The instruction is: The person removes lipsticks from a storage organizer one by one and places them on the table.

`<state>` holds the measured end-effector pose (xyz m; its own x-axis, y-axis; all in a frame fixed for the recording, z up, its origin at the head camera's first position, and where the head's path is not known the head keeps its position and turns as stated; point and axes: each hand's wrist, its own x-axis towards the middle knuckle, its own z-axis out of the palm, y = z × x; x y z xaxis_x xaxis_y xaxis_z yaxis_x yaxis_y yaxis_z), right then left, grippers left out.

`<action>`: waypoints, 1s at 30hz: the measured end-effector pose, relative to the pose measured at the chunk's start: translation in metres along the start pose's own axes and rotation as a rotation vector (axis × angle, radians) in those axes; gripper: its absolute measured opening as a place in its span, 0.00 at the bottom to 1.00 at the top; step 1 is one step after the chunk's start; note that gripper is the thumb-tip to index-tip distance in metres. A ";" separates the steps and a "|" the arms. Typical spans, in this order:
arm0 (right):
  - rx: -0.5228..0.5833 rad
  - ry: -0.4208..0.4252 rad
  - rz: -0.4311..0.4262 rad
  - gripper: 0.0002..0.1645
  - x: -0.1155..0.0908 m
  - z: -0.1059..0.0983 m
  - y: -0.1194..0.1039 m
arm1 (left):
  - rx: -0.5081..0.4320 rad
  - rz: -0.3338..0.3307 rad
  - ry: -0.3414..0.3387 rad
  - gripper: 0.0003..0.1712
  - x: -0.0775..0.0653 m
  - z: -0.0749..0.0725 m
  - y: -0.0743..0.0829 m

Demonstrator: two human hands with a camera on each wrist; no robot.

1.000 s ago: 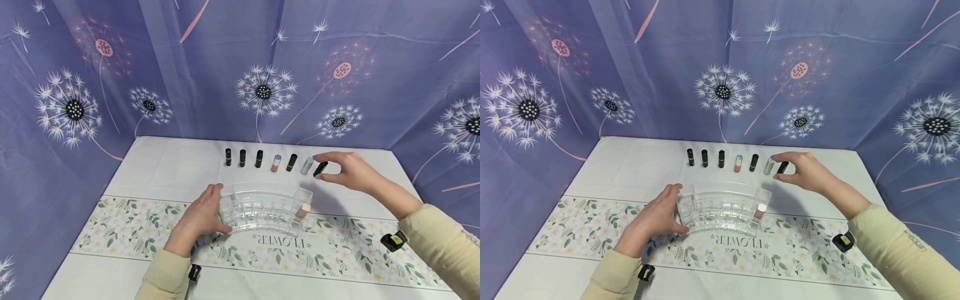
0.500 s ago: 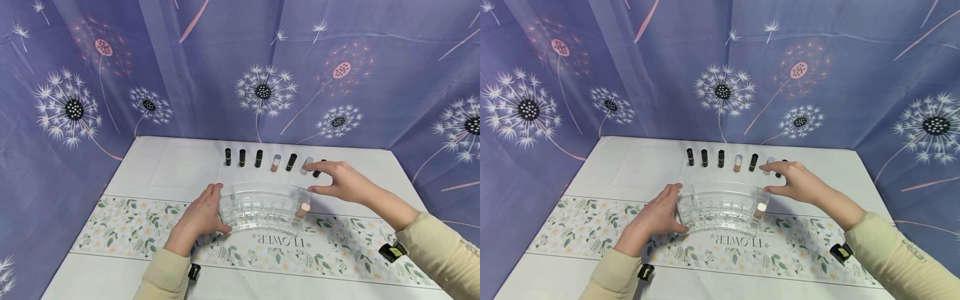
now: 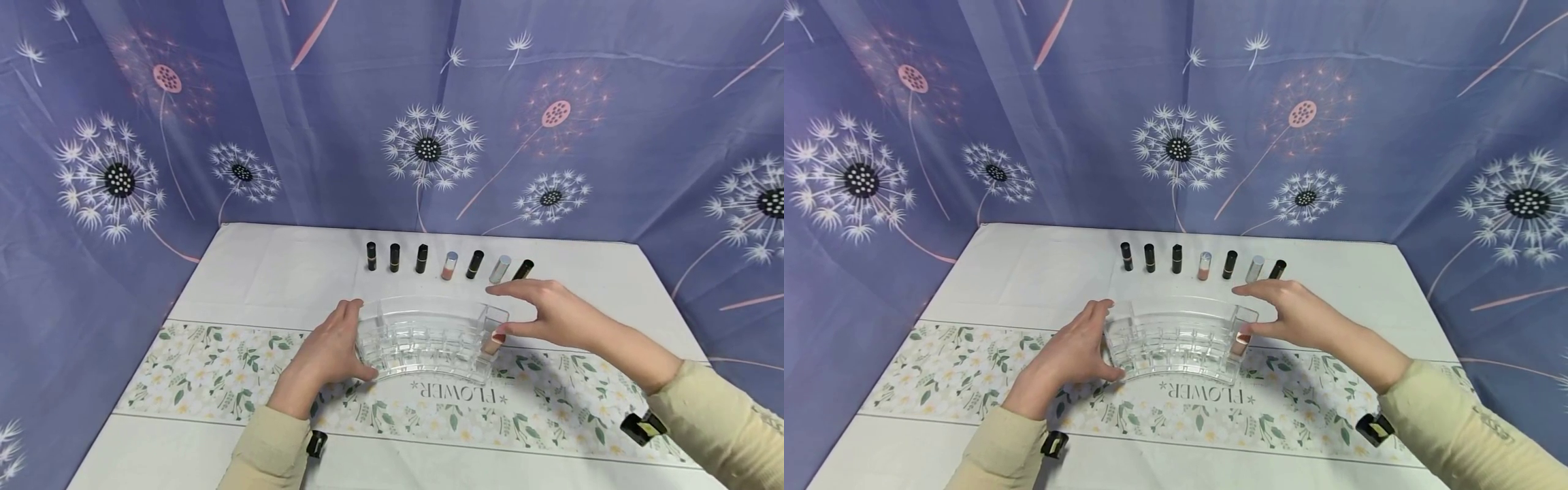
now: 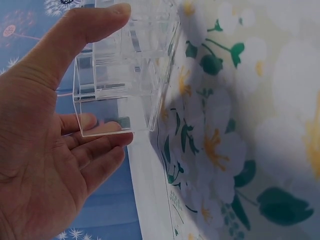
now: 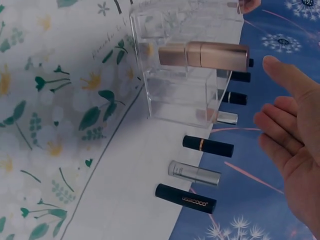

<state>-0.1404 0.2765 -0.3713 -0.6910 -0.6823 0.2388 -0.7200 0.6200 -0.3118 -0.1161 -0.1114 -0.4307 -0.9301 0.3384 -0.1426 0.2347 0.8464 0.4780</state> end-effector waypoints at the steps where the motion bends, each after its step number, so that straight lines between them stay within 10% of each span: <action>1: 0.002 -0.002 0.002 0.36 -0.001 0.001 -0.001 | -0.001 -0.002 -0.001 0.74 0.000 0.000 0.000; 30: 0.049 -0.027 -0.107 0.34 -0.016 0.020 -0.012 | 0.003 -0.002 0.001 0.74 0.000 -0.001 0.000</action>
<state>-0.1197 0.2723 -0.3902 -0.6078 -0.7543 0.2482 -0.7851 0.5240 -0.3303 -0.1167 -0.1117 -0.4304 -0.9308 0.3363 -0.1431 0.2335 0.8484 0.4752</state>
